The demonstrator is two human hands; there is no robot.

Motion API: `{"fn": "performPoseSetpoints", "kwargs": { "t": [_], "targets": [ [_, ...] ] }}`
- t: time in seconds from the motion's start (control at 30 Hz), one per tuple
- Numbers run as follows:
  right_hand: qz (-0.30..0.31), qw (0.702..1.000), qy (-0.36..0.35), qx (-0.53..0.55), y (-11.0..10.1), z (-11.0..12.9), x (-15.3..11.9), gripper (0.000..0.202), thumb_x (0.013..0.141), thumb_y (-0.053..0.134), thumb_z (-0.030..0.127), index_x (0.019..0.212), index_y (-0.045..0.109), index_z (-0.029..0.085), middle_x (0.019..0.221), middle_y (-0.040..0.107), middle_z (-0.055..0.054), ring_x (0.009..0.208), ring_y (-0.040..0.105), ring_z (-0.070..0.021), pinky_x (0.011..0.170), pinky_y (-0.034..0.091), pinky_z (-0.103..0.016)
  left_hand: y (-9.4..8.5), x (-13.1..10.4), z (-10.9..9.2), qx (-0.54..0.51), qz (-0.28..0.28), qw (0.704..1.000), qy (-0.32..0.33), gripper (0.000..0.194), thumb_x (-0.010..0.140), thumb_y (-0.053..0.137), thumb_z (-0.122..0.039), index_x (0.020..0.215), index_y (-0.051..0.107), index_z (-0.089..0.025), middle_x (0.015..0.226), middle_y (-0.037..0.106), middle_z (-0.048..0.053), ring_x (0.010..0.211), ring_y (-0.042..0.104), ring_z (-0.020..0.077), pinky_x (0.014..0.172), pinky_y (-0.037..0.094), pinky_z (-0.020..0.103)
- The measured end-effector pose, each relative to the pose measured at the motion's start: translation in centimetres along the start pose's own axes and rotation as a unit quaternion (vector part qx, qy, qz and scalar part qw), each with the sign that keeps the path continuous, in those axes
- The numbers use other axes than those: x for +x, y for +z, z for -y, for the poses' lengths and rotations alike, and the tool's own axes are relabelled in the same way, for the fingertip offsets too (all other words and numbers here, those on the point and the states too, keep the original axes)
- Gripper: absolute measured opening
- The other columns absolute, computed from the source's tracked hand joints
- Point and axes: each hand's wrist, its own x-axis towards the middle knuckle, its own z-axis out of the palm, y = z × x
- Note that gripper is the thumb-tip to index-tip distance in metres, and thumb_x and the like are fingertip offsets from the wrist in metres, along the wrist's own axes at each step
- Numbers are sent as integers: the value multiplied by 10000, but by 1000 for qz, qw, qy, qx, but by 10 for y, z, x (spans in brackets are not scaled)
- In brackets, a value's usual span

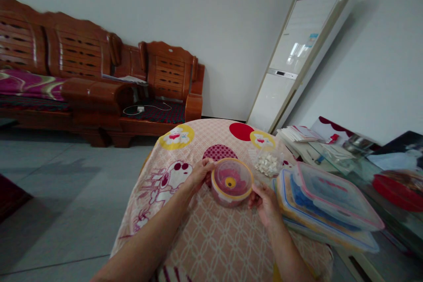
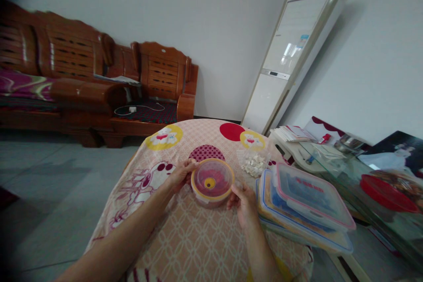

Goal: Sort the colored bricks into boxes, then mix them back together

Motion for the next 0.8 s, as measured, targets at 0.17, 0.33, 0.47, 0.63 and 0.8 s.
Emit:
{"fn": "performPoseSetpoints", "kwargs": {
  "t": [0.17,0.33,0.47,0.63,0.8],
  "targets": [
    [18,1000,-3,-25,-5,-3,-1,372,723,751,486,686,533,187,536,585,33,425,561,-124,387,457,-231,-1,1,2,12,-5,1000,8,426,662,733,-466,667,390,-213,390,376,-117,288,306,42,312,225,153],
    [19,999,-6,-28,-9,-7,0,378,741,734,506,702,532,189,547,596,30,426,560,-127,387,458,-236,-2,1,4,13,2,1000,15,417,679,731,-474,689,408,-210,403,384,-115,301,313,44,314,254,156],
    [23,999,-9,-27,-8,-7,-1,381,750,721,521,717,548,182,567,616,14,437,568,-128,399,458,-234,-4,3,7,16,10,1000,17,419,693,724,-502,706,427,-207,412,402,-108,311,328,49,318,271,160],
    [29,999,-2,-24,-6,-6,-2,398,758,699,552,707,552,185,564,614,10,434,558,-128,402,451,-237,-6,3,8,17,12,1000,14,420,696,727,-514,734,451,-200,425,396,-113,316,338,41,327,270,149],
    [-3,999,-26,-25,-7,-6,0,389,780,674,554,706,579,185,550,607,7,439,557,-134,414,455,-248,-5,1,9,29,31,999,10,414,711,712,-520,780,451,-207,441,441,-105,323,387,54,336,292,145]
  ]
}}
